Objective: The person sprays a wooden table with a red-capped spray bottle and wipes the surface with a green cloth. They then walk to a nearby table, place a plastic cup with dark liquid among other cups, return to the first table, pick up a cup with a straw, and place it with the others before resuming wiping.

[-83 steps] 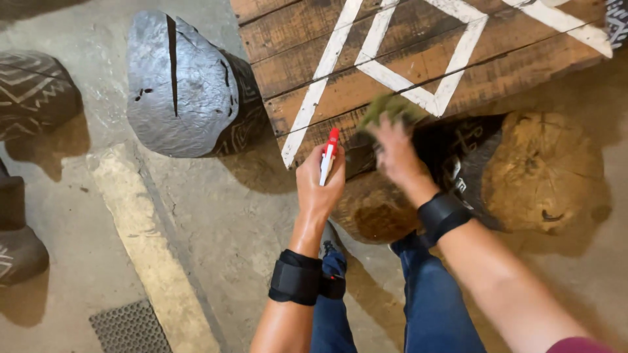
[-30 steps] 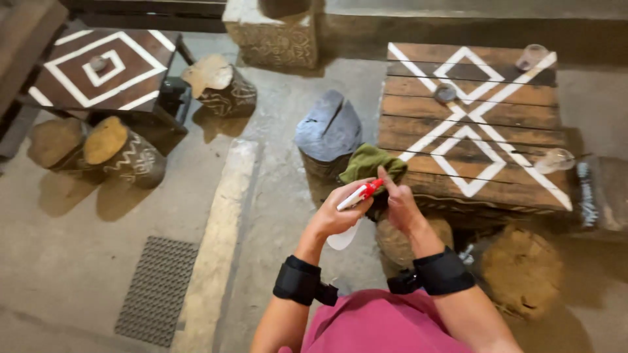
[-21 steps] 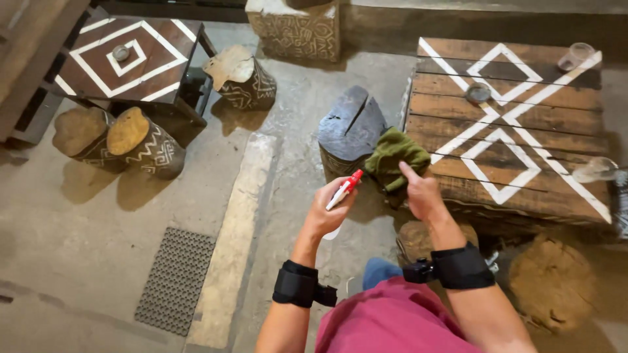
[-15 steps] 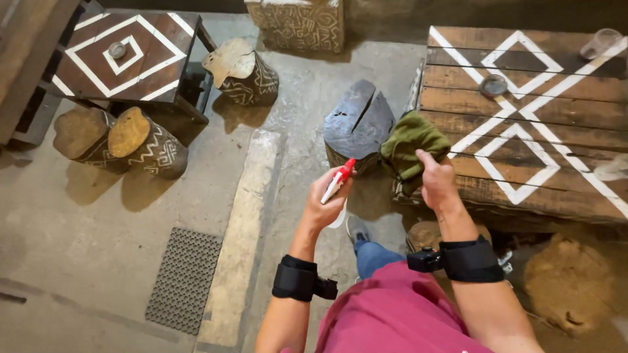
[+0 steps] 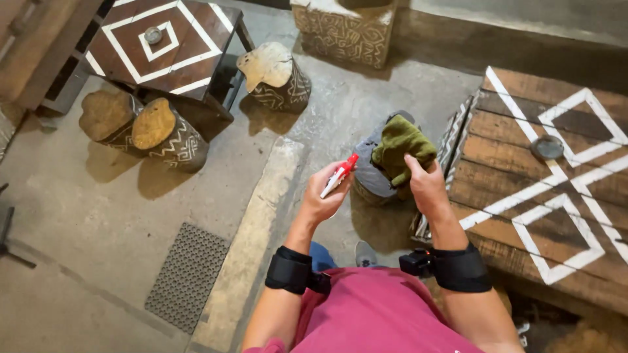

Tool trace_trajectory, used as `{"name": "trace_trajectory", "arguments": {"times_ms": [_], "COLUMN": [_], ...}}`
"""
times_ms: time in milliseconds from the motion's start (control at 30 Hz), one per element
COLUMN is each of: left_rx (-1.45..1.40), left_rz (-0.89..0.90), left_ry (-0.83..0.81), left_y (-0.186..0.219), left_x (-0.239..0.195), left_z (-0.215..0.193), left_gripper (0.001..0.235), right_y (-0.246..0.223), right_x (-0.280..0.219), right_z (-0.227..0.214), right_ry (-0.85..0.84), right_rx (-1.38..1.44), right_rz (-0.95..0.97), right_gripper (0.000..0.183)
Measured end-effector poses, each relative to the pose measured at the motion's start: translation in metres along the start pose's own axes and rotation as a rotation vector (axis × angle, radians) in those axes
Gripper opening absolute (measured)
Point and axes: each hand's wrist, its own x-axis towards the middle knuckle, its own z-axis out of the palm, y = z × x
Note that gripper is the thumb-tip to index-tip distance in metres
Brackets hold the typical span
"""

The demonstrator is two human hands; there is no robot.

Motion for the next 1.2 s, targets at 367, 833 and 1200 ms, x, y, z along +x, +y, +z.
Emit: {"name": "trace_trajectory", "arguments": {"times_ms": [367, 833, 1200], "left_rx": [-0.132, -0.077, -0.074], "left_rz": [0.065, 0.203, 0.287], "left_ry": [-0.006, -0.267, -0.325], "left_y": [-0.073, -0.101, -0.136], "left_x": [0.126, 0.315, 0.462], "left_z": [-0.097, -0.252, -0.228], "left_gripper": [0.023, 0.023, 0.022], "right_y": [0.039, 0.026, 0.04], "right_x": [0.122, 0.214, 0.363], "right_z": [0.102, 0.26, 0.269], "right_ry": [0.05, 0.288, 0.244], "right_rx": [-0.132, -0.108, -0.151], "right_rz": [-0.024, -0.102, -0.077], "right_gripper": [0.03, 0.032, 0.025]}}
